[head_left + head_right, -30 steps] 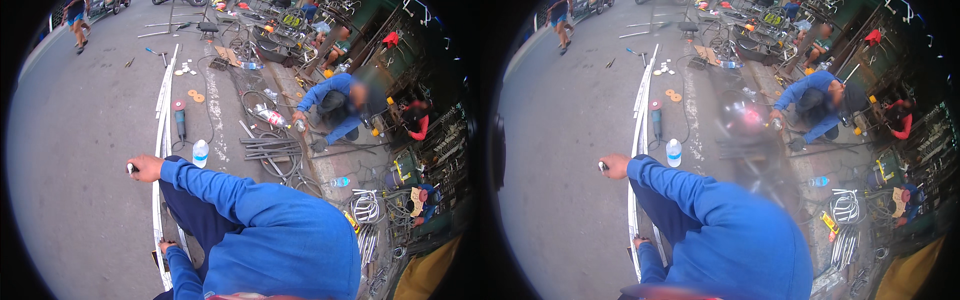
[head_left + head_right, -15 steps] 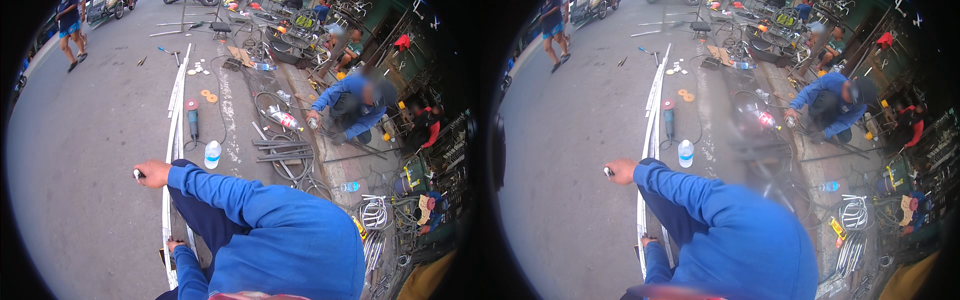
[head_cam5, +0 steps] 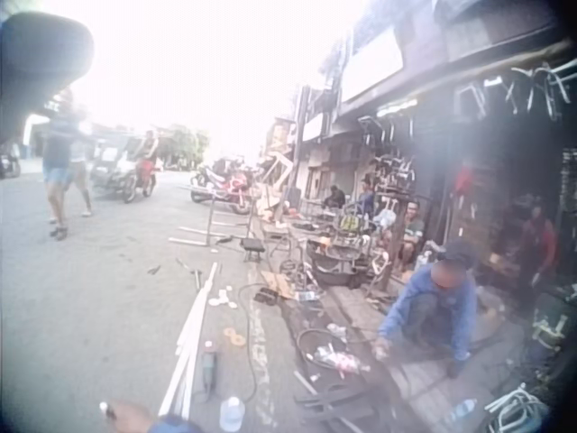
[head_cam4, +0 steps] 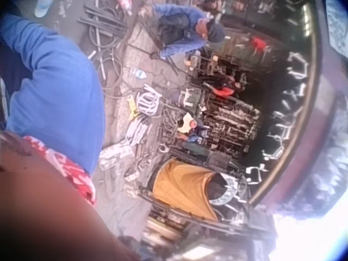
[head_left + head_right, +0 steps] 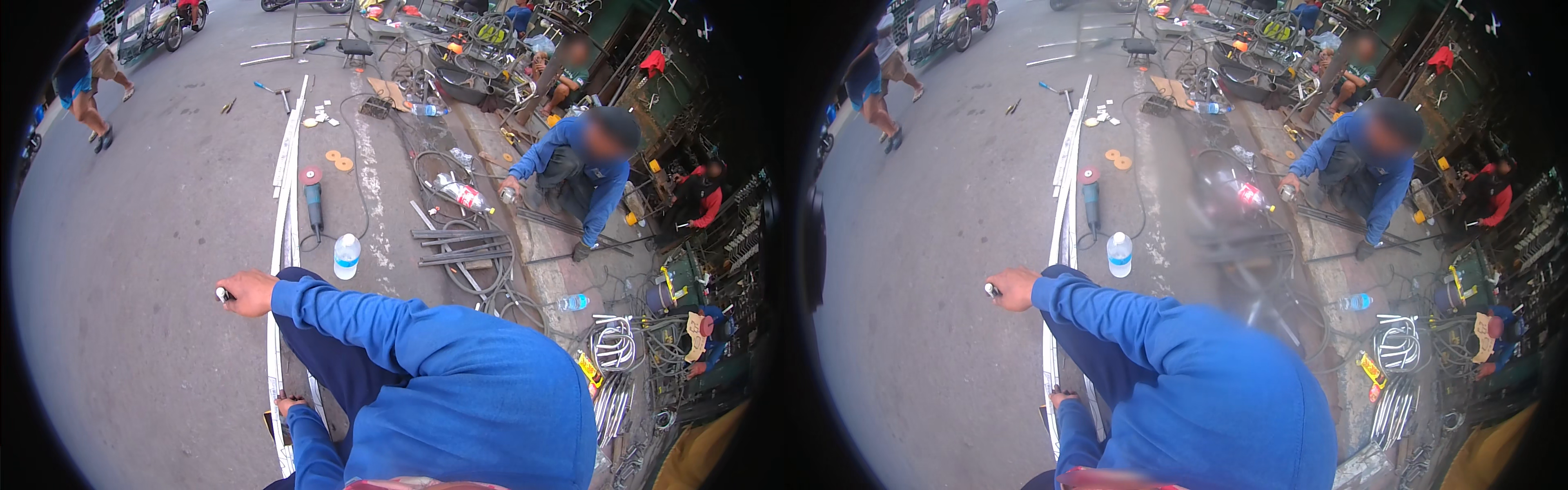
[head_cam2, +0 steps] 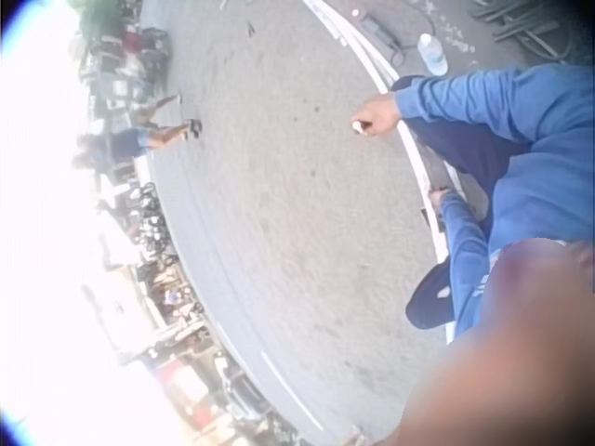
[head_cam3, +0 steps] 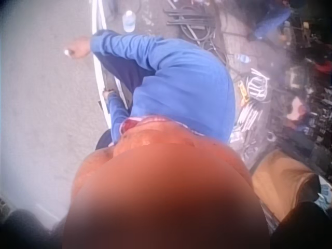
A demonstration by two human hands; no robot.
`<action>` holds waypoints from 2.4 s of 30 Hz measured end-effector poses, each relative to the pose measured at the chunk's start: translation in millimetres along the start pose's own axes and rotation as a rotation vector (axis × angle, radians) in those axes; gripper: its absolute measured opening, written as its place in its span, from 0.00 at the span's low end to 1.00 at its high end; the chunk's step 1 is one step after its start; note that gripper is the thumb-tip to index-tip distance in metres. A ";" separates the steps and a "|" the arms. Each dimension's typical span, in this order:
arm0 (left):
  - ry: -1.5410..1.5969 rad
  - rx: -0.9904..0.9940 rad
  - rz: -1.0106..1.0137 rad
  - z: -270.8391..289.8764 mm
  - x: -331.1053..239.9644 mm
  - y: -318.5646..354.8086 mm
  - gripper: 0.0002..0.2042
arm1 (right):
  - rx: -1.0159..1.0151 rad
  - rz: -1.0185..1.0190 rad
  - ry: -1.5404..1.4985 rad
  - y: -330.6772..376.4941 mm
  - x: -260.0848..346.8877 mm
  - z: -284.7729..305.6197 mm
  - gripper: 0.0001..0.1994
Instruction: The person sits on the ground and uses a square and a marker to measure and mark multiple long white metal bars. The person repeatedly positions the square along the bars and draws lines to indicate cut points.
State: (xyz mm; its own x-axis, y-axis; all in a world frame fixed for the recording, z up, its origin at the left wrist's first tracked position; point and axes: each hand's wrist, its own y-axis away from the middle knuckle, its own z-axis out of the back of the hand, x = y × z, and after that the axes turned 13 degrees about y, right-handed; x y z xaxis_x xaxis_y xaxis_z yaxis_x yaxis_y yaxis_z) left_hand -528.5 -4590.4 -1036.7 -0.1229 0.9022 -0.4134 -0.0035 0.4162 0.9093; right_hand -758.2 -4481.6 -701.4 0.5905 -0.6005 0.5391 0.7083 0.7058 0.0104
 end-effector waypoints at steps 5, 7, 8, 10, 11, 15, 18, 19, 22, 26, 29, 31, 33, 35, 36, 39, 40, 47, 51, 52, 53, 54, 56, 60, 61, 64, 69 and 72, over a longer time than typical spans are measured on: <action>-0.012 0.020 -0.026 -0.1 0.3 0.8 0.23 | 0.030 -0.020 0.008 -0.5 1.9 1.9 0.12; -0.021 0.026 -0.023 -0.1 0.4 0.7 0.23 | 0.032 -0.015 0.011 -0.8 1.7 2.7 0.12; -0.025 0.032 -0.021 -0.2 0.3 0.3 0.23 | 0.039 -0.021 0.011 -1.1 1.9 3.0 0.12; -0.027 0.032 -0.020 -0.3 0.6 -0.8 0.23 | 0.037 -0.014 0.020 -1.1 1.6 3.4 0.12; -0.026 0.027 -0.022 -0.5 0.7 -1.6 0.23 | 0.040 -0.019 0.023 -1.1 1.6 3.5 0.12; -0.030 0.017 -0.023 -0.5 1.6 -6.1 0.23 | 0.019 -0.012 0.028 -0.6 1.9 3.3 0.12; -0.040 0.035 -0.028 1.1 1.7 -9.3 0.23 | 0.022 -0.014 0.029 0.2 2.1 3.1 0.12; -0.037 0.040 -0.025 1.7 1.6 -10.1 0.23 | 0.021 -0.011 0.028 0.5 1.8 3.2 0.12; -0.025 0.055 -0.008 2.7 1.5 -12.0 0.23 | 0.034 -0.011 0.031 0.3 1.8 4.0 0.12; -0.023 0.061 0.003 2.3 1.4 -14.3 0.22 | 0.036 -0.009 0.035 0.3 1.9 5.2 0.12; -0.017 0.041 -0.009 2.2 1.6 -17.3 0.21 | 0.026 0.001 0.059 0.2 0.8 3.9 0.12; -0.016 0.043 -0.005 1.6 2.6 -20.8 0.21 | 0.023 -0.003 0.027 -0.5 -2.4 1.5 0.13; 0.000 0.031 -0.023 0.0 4.7 -25.7 0.21 | 0.028 0.002 0.009 -2.9 -6.7 -1.8 0.13; -0.125 -0.001 -0.075 -1.0 8.2 -30.6 0.19 | 0.008 0.048 -0.016 -5.1 -9.2 -6.5 0.15; 0.005 0.003 -0.058 1.5 10.5 -32.8 0.16 | 0.006 0.039 -0.048 -5.9 -8.7 -10.1 0.15; 0.016 -0.055 -0.088 1.7 16.2 -34.6 0.19 | 0.023 0.029 -0.090 -8.4 -9.4 -12.7 0.14; 0.076 -0.037 -0.041 3.6 16.1 -34.0 0.22 | 0.014 0.025 -0.015 -9.0 -9.8 -12.6 0.15; 0.141 0.023 -0.077 5.2 12.2 -12.3 0.23 | 0.027 0.030 -0.049 -9.4 -3.3 -9.2 0.15; 0.207 0.033 -0.124 -1.6 14.2 -15.4 0.19 | 0.060 -0.004 -0.165 -10.9 -0.2 -5.8 0.13; 0.206 0.010 -0.124 0.6 17.2 -18.7 0.18 | 0.101 -0.051 -0.213 -10.3 -0.2 -5.9 0.13; 0.197 0.015 -0.133 0.6 17.8 -23.7 0.17 | 0.089 -0.040 -0.196 -10.4 -0.6 -5.6 0.13; 0.203 0.063 -0.146 2.1 19.5 -28.5 0.17 | 0.077 -0.028 -0.180 -9.6 -1.5 -6.0 0.13; 0.160 0.065 -0.090 6.6 22.5 -36.8 0.17 | 0.060 -0.025 -0.137 -8.5 -4.0 -7.5 0.13; 0.133 0.079 -0.082 8.8 24.0 -39.5 0.17 | 0.037 -0.028 -0.041 -9.1 -10.1 -12.2 0.12; 0.139 0.065 -0.089 7.8 23.5 -35.9 0.17 | 0.038 -0.034 -0.021 -9.4 -11.1 -12.7 0.12; 0.198 0.052 -0.146 4.7 21.0 -21.9 0.17 | 0.045 -0.044 -0.015 -11.2 -12.1 -14.7 0.12; 0.206 0.076 -0.170 3.9 15.8 -3.8 0.17 | 0.020 -0.003 -0.025 -11.6 -10.9 -15.1 0.12; 0.186 0.061 -0.175 3.6 14.9 -2.9 0.17 | 0.045 -0.021 -0.035 -10.9 -11.3 -15.9 0.12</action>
State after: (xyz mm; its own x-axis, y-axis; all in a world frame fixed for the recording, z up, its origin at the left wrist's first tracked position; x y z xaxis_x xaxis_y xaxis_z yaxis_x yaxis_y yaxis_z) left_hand -526.8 -4577.7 -1045.6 -0.3056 0.7822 -0.5429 0.0183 0.5749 0.8180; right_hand -766.4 -4488.4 -721.0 0.5615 -0.6023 0.5674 0.7016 0.7101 0.0596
